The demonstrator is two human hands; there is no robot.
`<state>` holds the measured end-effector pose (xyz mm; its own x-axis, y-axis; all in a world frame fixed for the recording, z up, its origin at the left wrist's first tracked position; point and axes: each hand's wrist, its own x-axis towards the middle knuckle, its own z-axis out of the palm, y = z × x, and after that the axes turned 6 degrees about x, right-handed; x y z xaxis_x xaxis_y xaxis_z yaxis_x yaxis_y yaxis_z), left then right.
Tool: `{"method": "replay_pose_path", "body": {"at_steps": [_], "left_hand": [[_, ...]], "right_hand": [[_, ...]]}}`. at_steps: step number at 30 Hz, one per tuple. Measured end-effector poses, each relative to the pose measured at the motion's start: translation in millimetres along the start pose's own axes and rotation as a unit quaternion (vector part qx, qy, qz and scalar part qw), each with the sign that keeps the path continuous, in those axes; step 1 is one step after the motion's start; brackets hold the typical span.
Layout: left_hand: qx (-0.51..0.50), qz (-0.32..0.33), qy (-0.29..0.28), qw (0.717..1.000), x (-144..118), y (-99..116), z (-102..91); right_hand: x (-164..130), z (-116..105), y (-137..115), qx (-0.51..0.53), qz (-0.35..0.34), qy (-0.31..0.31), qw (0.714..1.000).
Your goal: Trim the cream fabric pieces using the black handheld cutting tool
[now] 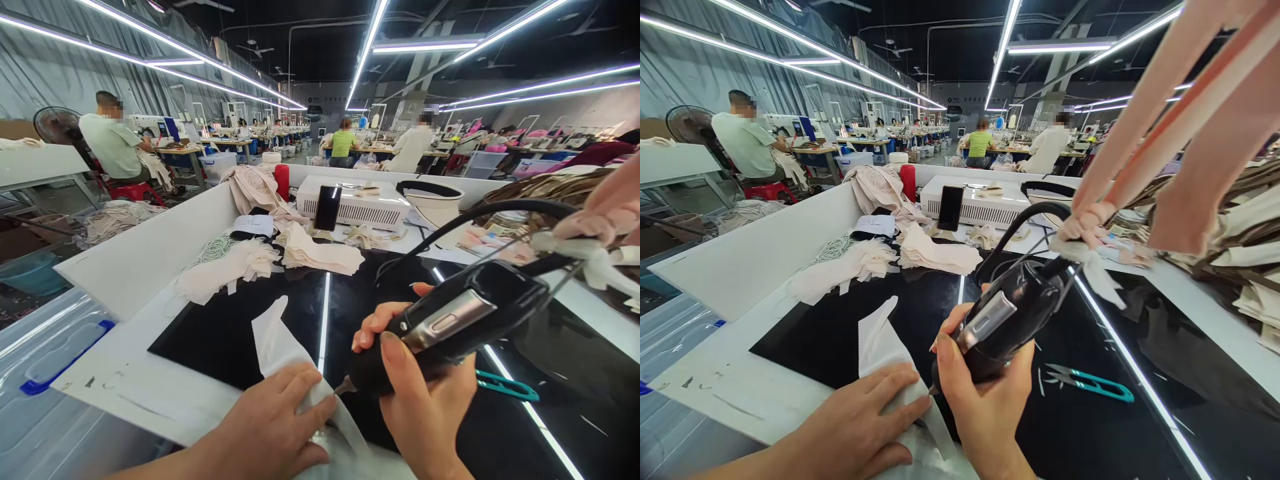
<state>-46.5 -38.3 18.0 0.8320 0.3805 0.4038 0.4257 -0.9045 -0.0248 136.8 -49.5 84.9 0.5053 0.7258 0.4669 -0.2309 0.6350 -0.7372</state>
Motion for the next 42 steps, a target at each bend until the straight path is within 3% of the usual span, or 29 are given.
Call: {"method": "replay_pose_path", "body": {"at_steps": [11, 19, 25, 30, 33, 39, 42], "left_hand": [[-0.023, -0.019, -0.006, 1.000, 0, 1, 2.6], [-0.028, -0.022, 0.011, 0.999, 1, 1, 2.1], [-0.014, -0.012, 0.045, 0.999, -1, 0, 13.5], [0.020, 0.017, 0.077, 0.997, -1, -5, 20.8], [0.024, 0.024, 0.077, 0.996, 0, -9, 18.9], [-0.054, -0.024, 0.040, 0.997, 3, -17, 18.0], [-0.035, -0.003, 0.053, 0.998, 5, -27, 16.6]], "right_hand": [[5, 4, 10, 0.000, -0.001, -0.011, 1.000], [8, 6, 13, -0.011, 0.005, -0.006, 1.000], [9, 7, 20, 0.006, 0.000, -0.016, 1.000], [9, 6, 22, -0.018, 0.001, -0.017, 1.000], [9, 7, 23, -0.017, 0.000, -0.016, 1.000], [13, 4, 28, -0.022, 0.003, -0.020, 1.000], [16, 2, 25, -0.031, 0.010, -0.010, 0.999]]}}
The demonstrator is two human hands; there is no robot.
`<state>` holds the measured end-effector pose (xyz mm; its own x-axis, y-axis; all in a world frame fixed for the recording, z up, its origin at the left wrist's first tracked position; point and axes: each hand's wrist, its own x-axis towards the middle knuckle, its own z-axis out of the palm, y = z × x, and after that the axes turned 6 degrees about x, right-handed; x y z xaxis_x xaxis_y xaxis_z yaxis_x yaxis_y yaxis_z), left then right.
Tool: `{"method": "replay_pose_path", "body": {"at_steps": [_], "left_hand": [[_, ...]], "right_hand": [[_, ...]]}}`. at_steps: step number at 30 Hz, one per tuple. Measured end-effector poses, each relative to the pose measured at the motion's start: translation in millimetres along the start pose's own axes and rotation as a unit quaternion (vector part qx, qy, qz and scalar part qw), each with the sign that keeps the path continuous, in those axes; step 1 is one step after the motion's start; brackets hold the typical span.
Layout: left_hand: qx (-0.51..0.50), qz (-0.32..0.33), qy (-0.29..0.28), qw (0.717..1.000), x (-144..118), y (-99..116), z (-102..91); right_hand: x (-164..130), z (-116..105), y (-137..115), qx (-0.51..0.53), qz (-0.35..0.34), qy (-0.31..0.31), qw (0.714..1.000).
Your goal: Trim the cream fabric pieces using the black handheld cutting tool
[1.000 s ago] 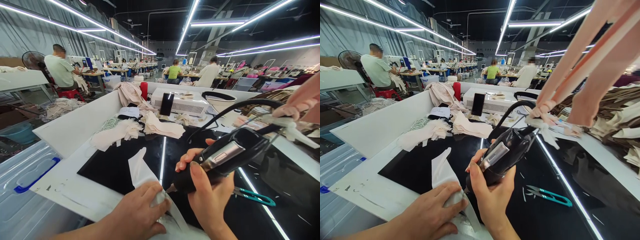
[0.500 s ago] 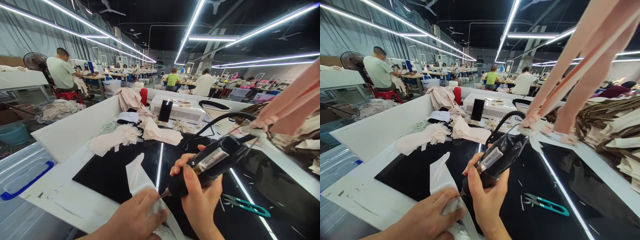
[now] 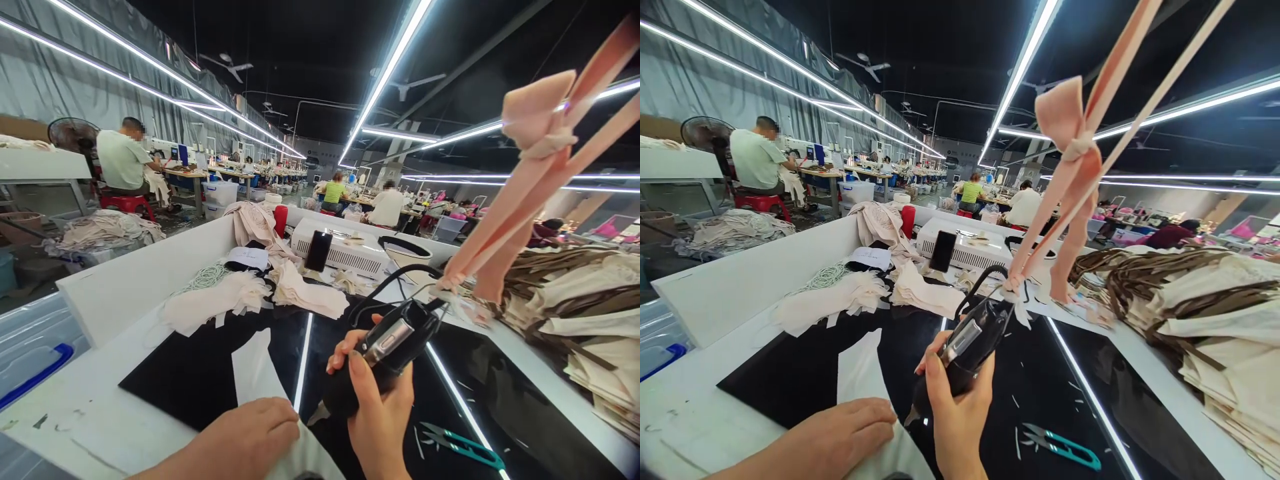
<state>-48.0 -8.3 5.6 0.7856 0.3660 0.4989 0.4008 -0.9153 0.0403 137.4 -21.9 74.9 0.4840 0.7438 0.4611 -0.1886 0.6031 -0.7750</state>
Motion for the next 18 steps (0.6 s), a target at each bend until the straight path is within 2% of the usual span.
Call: {"method": "replay_pose_path", "body": {"at_steps": [4, 8, 13, 16, 18], "left_hand": [[0.011, 0.053, -0.015, 0.998, 7, -12, -11.9], [0.026, 0.050, -0.035, 0.998, 12, -15, -15.7], [0.146, 0.030, -0.036, 0.988, 14, -10, 15.4], [0.196, -0.015, -0.041, 0.980, 20, 0, 35.4], [0.208, -0.056, -0.059, 0.975, 27, 8, 42.2]], "right_hand": [[1, -5, -11, 0.003, 0.024, 0.033, 0.999], [2, -19, -17, 0.007, 0.019, 0.030, 0.999], [4, -31, -22, -0.011, 0.010, 0.037, 0.999], [2, -31, -29, -0.012, 0.026, 0.063, 0.998], [1, -32, -32, -0.012, 0.023, 0.062, 0.998]]}}
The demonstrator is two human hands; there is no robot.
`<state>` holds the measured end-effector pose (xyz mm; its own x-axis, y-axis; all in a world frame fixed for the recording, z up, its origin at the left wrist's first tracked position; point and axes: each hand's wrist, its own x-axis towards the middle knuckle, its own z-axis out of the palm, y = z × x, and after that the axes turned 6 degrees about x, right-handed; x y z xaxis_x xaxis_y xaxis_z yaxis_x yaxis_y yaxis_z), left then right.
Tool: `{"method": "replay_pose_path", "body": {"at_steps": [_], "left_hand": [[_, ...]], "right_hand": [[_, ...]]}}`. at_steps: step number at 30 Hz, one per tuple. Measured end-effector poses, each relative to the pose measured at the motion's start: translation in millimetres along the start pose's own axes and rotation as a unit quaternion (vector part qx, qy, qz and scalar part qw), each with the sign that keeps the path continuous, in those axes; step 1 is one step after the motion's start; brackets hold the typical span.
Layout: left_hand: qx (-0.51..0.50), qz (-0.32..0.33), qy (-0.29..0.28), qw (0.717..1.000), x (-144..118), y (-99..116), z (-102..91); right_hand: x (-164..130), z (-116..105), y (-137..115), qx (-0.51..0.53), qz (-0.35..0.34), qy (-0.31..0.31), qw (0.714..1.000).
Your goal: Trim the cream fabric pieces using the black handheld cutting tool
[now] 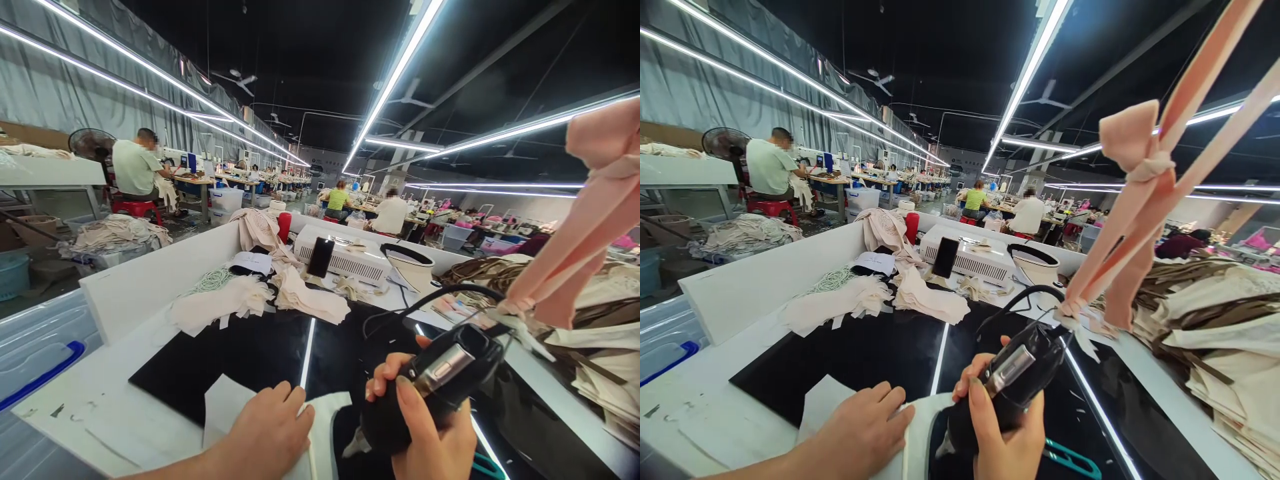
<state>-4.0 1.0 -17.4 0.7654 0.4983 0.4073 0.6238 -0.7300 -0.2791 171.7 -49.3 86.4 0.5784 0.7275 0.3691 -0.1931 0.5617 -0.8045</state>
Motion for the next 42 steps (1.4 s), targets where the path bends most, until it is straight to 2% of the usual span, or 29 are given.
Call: {"method": "replay_pose_path", "body": {"at_steps": [3, 6, 11, 14, 17, 21, 24, 28, 31, 36, 39, 42], "left_hand": [[0.000, -0.039, -0.060, 0.997, 9, 11, -6.9], [-0.009, -0.073, -0.136, 0.988, 16, 14, -23.4], [-0.029, -0.097, -0.233, 0.967, 22, 3, -57.9], [-0.029, -0.090, -0.252, 0.963, 21, -4, -68.9], [-0.009, -0.071, -0.223, 0.972, 18, -9, -69.4], [0.031, -0.007, -0.097, 0.995, 14, -12, -63.9], [-0.033, 0.081, -0.017, 0.996, 16, -13, -62.0], [-0.142, 0.186, 0.049, 0.971, 20, -10, -61.2], [-0.180, 0.234, 0.060, 0.954, 23, -8, -58.9], [-0.187, 0.274, 0.059, 0.941, 27, -9, -50.2], [-0.192, 0.283, 0.053, 0.938, 27, -12, -42.7], [-0.215, 0.265, 0.025, 0.940, 25, -17, -38.2]], "right_hand": [[0, -8, -3, -0.006, -0.019, -0.015, 1.000], [-2, -16, -7, -0.006, -0.029, -0.026, 0.999], [-4, -19, -16, 0.007, -0.047, -0.023, 0.999], [-4, -18, -19, 0.011, -0.050, -0.012, 0.999], [-5, -16, -19, 0.015, -0.054, -0.015, 0.998], [-8, -13, -16, 0.029, -0.057, -0.023, 0.998], [-10, -11, -13, 0.033, -0.053, -0.028, 0.998], [-12, -11, -8, 0.036, -0.054, -0.040, 0.997], [-13, -11, -5, 0.032, -0.059, -0.046, 0.997], [-15, -12, -3, 0.026, -0.061, -0.055, 0.996], [-16, -12, -4, 0.023, -0.059, -0.060, 0.996], [-16, -13, -4, 0.021, -0.060, -0.061, 0.996]]}}
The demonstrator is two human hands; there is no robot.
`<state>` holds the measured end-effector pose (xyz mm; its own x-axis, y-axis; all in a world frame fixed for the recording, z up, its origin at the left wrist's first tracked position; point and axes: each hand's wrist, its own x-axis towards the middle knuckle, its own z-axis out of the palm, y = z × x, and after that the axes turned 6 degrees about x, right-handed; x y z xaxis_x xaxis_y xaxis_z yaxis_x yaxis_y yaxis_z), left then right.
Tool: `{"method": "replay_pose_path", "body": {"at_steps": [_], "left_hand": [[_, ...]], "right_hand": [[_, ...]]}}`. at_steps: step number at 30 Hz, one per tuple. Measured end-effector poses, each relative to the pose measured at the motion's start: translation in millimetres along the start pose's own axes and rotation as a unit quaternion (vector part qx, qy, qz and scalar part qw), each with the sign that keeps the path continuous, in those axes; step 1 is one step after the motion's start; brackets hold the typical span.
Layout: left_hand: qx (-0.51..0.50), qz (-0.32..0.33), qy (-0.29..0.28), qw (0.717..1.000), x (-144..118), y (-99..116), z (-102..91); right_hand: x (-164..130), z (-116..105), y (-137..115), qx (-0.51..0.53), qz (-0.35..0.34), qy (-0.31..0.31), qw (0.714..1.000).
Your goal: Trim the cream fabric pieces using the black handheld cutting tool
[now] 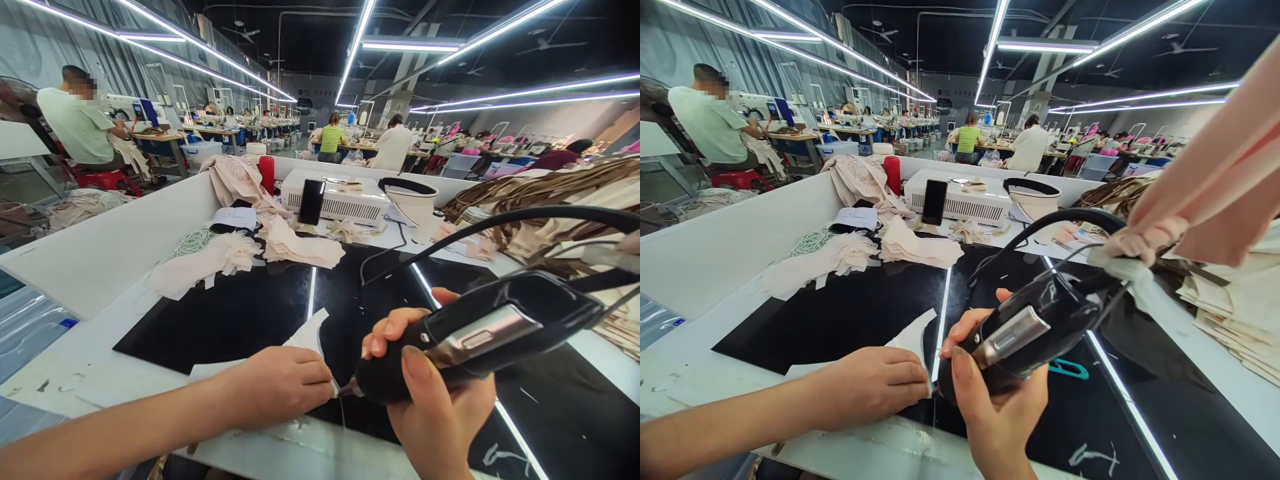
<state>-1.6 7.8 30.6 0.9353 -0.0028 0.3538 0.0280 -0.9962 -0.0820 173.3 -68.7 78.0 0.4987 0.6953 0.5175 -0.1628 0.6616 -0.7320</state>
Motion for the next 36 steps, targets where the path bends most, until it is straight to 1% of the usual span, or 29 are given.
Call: {"method": "replay_pose_path", "body": {"at_steps": [3, 9, 13, 18, 22, 25, 30, 36], "left_hand": [[-0.026, -0.030, -0.022, 0.999, -5, -2, -2.1], [-0.051, -0.057, -0.019, 0.997, -8, -1, -5.3], [-0.052, -0.061, -0.014, 0.997, -10, 0, -4.3], [-0.055, -0.066, -0.009, 0.996, -11, 2, -8.1], [-0.063, -0.073, 0.000, 0.995, -11, 4, -9.2], [-0.064, -0.073, 0.002, 0.995, -12, 5, -7.8], [-0.065, -0.085, 0.005, 0.994, -15, 5, -4.2], [-0.060, -0.104, 0.012, 0.993, -17, 5, -2.7]], "right_hand": [[-1, -1, -1, 0.000, 0.001, 0.002, 1.000], [-1, -1, -2, -0.006, 0.004, 0.006, 1.000], [-1, 0, -3, -0.020, 0.003, 0.009, 1.000], [-2, 2, -4, -0.019, -0.001, 0.012, 1.000], [0, 6, -6, -0.023, 0.007, 0.022, 0.999], [5, 10, -6, -0.016, -0.001, 0.032, 0.999], [14, 16, -3, 0.001, -0.009, 0.052, 0.999], [16, 17, 5, 0.002, 0.000, 0.045, 0.999]]}}
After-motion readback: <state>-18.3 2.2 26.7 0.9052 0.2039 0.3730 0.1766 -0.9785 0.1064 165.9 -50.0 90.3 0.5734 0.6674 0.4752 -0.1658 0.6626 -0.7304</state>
